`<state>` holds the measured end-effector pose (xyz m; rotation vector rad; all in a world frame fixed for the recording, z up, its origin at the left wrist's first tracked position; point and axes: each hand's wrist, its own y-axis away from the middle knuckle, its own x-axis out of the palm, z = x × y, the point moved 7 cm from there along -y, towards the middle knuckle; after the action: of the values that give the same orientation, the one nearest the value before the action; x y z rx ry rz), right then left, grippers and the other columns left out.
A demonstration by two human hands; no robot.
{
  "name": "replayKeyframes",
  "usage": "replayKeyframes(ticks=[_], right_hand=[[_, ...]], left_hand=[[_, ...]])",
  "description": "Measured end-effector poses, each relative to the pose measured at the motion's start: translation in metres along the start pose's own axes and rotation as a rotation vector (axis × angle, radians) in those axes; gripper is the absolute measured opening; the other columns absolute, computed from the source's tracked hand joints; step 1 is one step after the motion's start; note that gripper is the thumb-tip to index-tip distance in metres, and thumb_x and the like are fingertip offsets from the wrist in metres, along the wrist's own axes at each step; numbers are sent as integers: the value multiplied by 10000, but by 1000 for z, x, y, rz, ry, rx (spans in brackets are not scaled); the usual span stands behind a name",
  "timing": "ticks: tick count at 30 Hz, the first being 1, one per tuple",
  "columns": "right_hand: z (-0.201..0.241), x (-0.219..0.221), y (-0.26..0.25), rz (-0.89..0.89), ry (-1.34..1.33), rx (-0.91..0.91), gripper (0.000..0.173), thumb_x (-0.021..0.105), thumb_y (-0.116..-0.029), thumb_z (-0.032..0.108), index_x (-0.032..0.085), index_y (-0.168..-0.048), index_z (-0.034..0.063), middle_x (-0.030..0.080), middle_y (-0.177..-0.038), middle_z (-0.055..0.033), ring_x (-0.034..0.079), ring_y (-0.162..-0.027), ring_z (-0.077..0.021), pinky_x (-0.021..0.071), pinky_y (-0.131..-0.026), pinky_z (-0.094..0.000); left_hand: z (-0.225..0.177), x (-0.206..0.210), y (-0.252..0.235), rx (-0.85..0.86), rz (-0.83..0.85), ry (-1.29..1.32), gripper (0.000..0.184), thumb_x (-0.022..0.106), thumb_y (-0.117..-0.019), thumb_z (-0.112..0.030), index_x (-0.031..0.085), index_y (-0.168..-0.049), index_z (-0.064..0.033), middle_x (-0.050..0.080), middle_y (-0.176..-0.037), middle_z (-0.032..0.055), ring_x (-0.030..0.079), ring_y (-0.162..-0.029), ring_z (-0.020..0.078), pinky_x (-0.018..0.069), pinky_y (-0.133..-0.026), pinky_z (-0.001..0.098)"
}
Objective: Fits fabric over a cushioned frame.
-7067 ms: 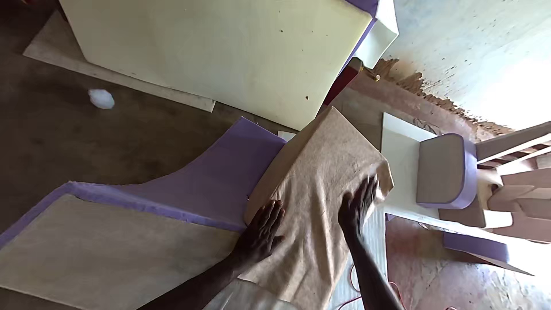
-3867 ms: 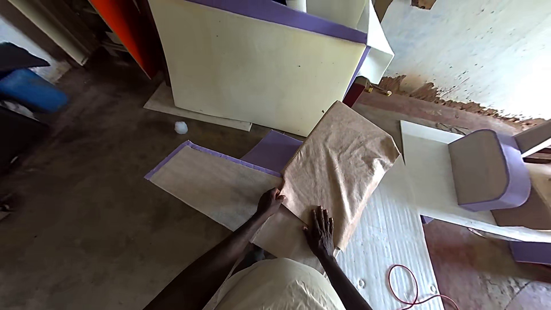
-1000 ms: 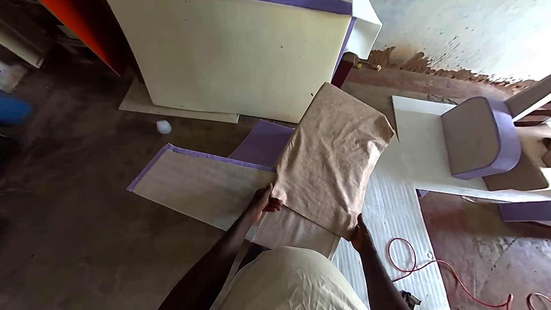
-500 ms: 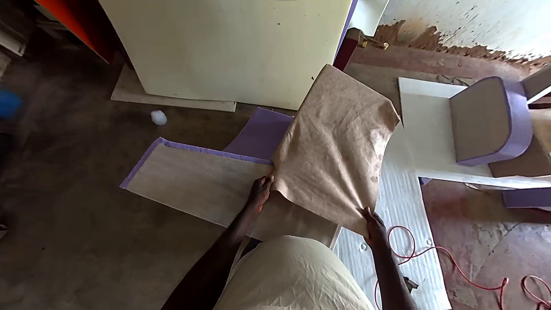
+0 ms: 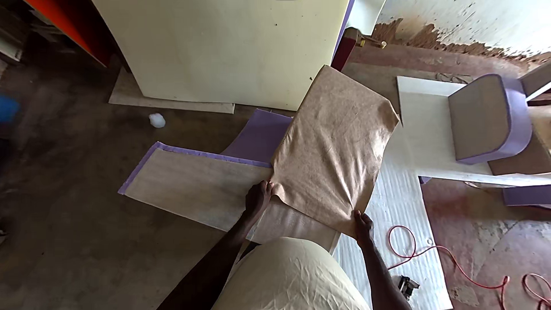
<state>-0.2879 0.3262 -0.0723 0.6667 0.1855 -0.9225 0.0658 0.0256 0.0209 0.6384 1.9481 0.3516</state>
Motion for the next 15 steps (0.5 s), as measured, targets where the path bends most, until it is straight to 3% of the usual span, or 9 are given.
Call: replayKeyframes(ticks=[4,8,12,15], right_hand=[[1,1,0,2,22,0,405,558,-1053,418,674,-991,34,682,-799,-140,666,-678,-252,574,-644,-477],[0,0,-3,16,64,47,406,528,-1069,402,677,-1086,25,694,-889,-165,678,-772,-266,571,-722,-503],[2,1,-5,23,24,143,394,518,-1080,360,657,-1170,4,686,-957,-196,672,-823,-279,565,-754,-503],[7,2,-2,-48,67,170,389,512,-1084,344,663,-1163,-6,680,-1010,-221,666,-891,-314,546,-812,-536]], left_hand=[[-2,-3,20,18,-158,149,485,492,-1066,-471,540,-1341,-75,696,-987,203,702,-892,397,562,-742,599],[-10,-2,31,35,-197,82,566,513,-1033,-553,575,-1258,-37,678,-986,219,689,-925,411,551,-729,601],[-10,-4,41,85,-243,105,647,546,-1030,-523,461,-1444,-33,675,-1109,248,689,-978,428,558,-763,612],[-13,-4,39,90,-199,100,602,508,-1044,-531,569,-1325,-2,660,-1167,236,673,-1048,406,548,-836,605]])
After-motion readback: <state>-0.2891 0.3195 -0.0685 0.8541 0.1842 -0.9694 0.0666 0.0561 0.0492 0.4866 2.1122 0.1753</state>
